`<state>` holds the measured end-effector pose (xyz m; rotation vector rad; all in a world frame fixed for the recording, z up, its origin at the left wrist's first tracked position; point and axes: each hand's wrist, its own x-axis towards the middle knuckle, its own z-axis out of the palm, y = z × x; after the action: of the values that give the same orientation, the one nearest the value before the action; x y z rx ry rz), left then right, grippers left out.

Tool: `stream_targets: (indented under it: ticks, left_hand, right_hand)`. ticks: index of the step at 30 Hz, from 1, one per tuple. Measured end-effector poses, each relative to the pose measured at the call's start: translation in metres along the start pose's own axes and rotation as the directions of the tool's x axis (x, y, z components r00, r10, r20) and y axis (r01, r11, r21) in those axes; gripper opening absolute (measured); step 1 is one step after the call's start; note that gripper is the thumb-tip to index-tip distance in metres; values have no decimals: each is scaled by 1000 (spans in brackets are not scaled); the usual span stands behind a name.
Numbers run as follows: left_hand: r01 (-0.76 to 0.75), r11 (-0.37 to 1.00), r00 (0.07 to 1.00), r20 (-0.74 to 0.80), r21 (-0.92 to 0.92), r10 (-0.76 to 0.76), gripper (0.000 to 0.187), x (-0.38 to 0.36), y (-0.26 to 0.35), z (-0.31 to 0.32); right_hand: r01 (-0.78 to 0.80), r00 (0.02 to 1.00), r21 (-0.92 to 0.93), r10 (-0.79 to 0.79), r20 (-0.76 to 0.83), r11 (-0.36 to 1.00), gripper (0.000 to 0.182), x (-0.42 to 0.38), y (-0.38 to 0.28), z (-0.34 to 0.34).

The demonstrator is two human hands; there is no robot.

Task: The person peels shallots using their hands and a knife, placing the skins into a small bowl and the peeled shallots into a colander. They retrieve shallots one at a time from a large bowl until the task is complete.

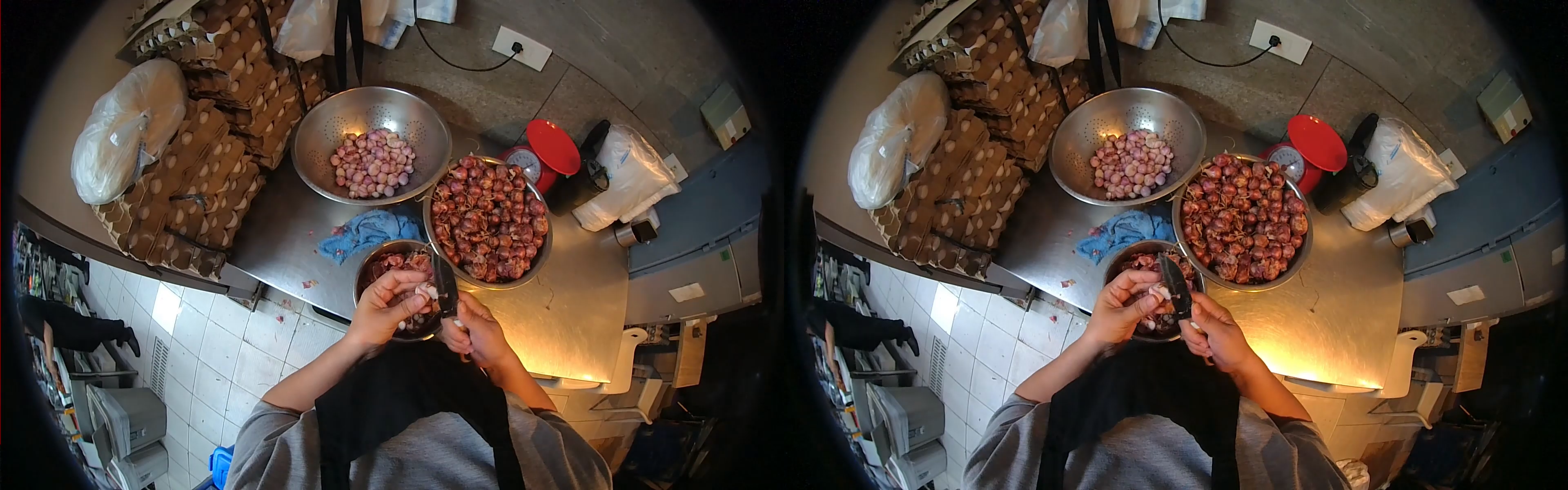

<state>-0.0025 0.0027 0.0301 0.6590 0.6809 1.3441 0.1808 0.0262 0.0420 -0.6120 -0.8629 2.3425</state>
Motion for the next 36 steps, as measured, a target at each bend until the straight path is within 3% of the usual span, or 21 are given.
stream_targets:
  ticks: [3,10,14,17,19,22,25,28,34,36]
  left_hand:
    - [42,999,999,9,11,-42,27,0,2,-1]
    - [113,990,993,-15,-79,-115,21,1,0,-5]
    - [138,983,988,-53,-123,-145,19,0,4,-4]
    - [75,997,996,-51,21,-74,20,1,-3,-10]
    - [102,994,992,-72,-22,-104,22,0,1,-7]
    - [100,993,989,-104,-70,-107,24,0,7,-1]
    - [67,995,990,-119,-73,-75,27,1,8,0]
    - [6,997,994,-109,-72,-14,27,4,1,-5]
    - [-53,998,993,-106,-17,51,26,5,-12,-13]
    - [-59,998,993,-107,-38,55,25,5,-13,-12]
  right_hand:
    - [37,993,-131,-51,-109,991,36,1,-11,1]
    - [48,971,-240,-102,-217,970,37,6,-13,-8]
    - [50,978,-259,-99,-181,965,37,5,-8,-4]
    - [62,978,-307,-120,-173,950,38,5,-6,-5]
    - [78,966,-324,-152,-209,943,39,8,-3,-13]
    - [65,941,-536,-230,-247,842,40,11,0,-19]
    - [41,957,-520,-184,-226,853,44,11,3,-15]
    - [134,969,-464,-215,-126,875,44,7,-1,6]
    - [165,933,-891,-359,2,422,40,9,4,18]
    - [169,915,-910,-404,1,379,38,10,7,12]
